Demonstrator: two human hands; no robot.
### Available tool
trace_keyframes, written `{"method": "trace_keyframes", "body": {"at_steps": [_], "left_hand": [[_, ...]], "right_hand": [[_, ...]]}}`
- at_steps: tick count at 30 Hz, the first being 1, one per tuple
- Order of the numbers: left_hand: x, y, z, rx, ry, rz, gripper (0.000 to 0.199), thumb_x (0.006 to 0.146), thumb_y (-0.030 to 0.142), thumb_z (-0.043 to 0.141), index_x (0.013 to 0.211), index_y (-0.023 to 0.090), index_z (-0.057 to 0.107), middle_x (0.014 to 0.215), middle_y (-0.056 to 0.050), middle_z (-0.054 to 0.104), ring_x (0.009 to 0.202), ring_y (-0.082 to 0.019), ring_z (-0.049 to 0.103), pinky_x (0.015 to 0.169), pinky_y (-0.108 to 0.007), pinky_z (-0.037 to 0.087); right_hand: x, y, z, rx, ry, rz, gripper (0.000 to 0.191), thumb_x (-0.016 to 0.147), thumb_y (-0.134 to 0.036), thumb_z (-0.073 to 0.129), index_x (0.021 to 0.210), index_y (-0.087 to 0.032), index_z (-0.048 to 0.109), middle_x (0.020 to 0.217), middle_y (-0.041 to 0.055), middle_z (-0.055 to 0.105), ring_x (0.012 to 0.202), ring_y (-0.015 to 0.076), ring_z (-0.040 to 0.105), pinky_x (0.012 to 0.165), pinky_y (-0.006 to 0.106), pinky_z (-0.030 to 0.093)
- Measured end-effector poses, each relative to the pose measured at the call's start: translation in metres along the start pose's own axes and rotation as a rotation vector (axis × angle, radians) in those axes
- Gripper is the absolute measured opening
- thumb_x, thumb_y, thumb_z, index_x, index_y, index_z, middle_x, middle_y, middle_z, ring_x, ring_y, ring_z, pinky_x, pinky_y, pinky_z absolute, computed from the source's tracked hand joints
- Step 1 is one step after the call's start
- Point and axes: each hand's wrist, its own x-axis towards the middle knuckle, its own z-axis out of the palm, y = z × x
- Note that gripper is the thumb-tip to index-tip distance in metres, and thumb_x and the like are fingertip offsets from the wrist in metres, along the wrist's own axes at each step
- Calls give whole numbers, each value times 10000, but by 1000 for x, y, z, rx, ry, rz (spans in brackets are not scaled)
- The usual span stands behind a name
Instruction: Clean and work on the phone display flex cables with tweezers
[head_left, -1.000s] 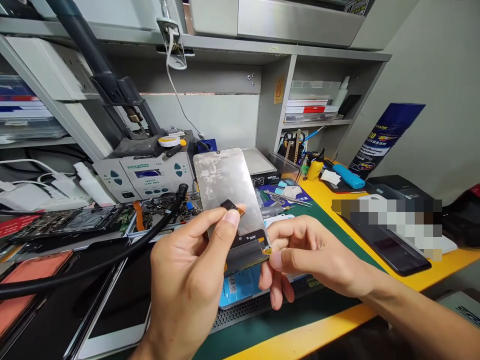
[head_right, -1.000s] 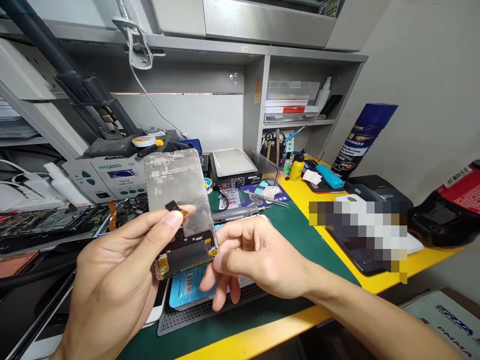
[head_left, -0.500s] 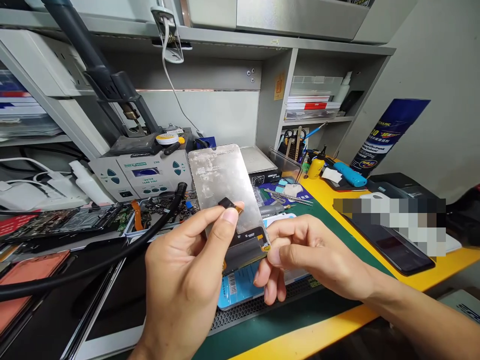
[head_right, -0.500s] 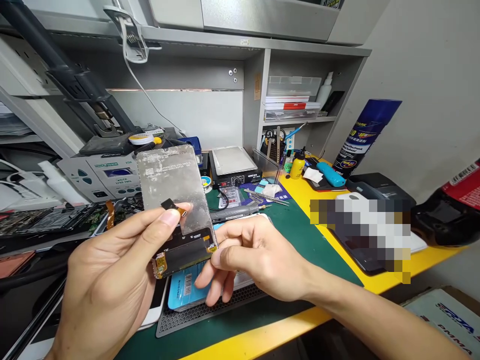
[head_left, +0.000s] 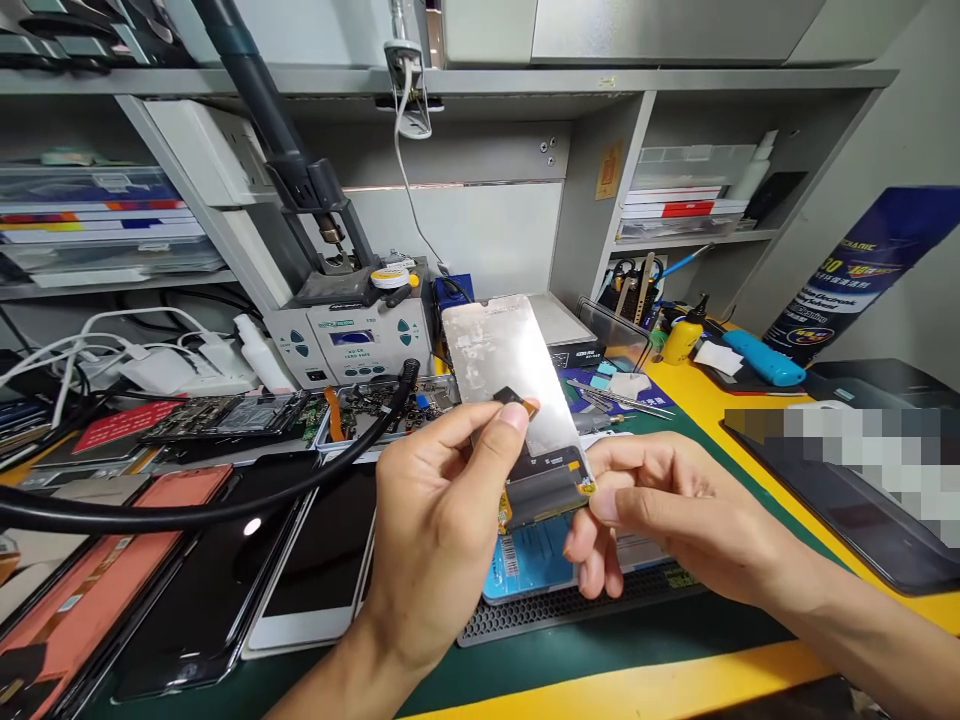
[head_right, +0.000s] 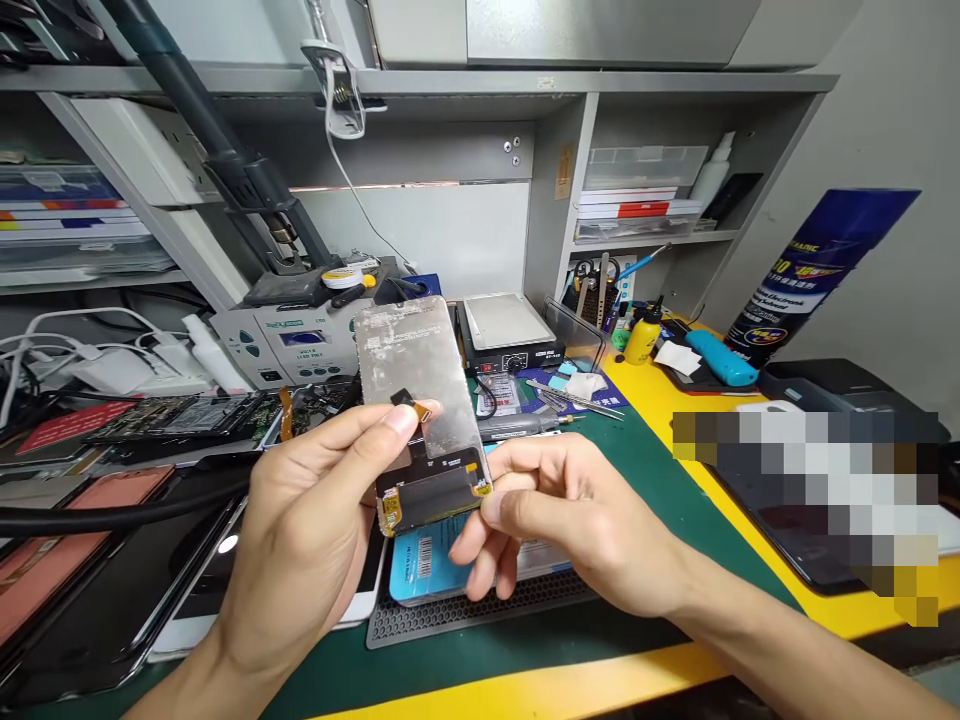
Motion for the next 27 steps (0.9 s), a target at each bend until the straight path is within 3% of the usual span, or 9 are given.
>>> {"method": "trace_keyframes", "body": {"at_steps": [4,10,17,23,25,27], "left_hand": [[1,0,-2,1,-8,-21,215,873,387,650,911,215,775,690,1,661,802,-212,647,731,-314,495],[1,0,-6,-5,-35,-49,353,895,470,586,955,172,766,812,-58,740,760,-223,663,747,-350,491],[1,4,-5,-20,-47,-61,357,904,472,566,964,172,751,775,-58,742,732,-244,677,702,-361,493],[-1,4,-8,-66,9,28,172,877,321,621,829,184,712,733,-11,674,713,-177,627,674,-284,471],[0,6,-8,-143,42,78,49,870,238,609,861,226,656,798,25,662,742,-145,614,676,-243,474],[2,7,-8,-246,29,50,118,865,189,587,952,253,636,899,27,681,798,-151,633,690,-235,505]], "right_hand": [[0,-1,1,-5,2,4,242,914,-285,603,817,-87,702,710,100,757,585,142,686,572,245,552],[-1,0,0,-5,21,17,242,907,-306,619,833,-91,702,725,100,754,593,146,692,574,244,555],[1,2,-2,-3,12,18,247,913,-328,629,848,-101,701,737,93,753,593,141,688,578,244,550],[1,2,-3,5,8,4,247,918,-308,611,838,-91,700,720,99,753,591,139,686,579,237,543],[2,2,-2,21,15,-6,223,903,-282,605,827,-90,692,710,95,748,593,144,692,575,240,544],[5,2,0,33,26,-8,191,858,-262,603,792,-96,671,697,85,737,590,157,700,553,247,544]]}}
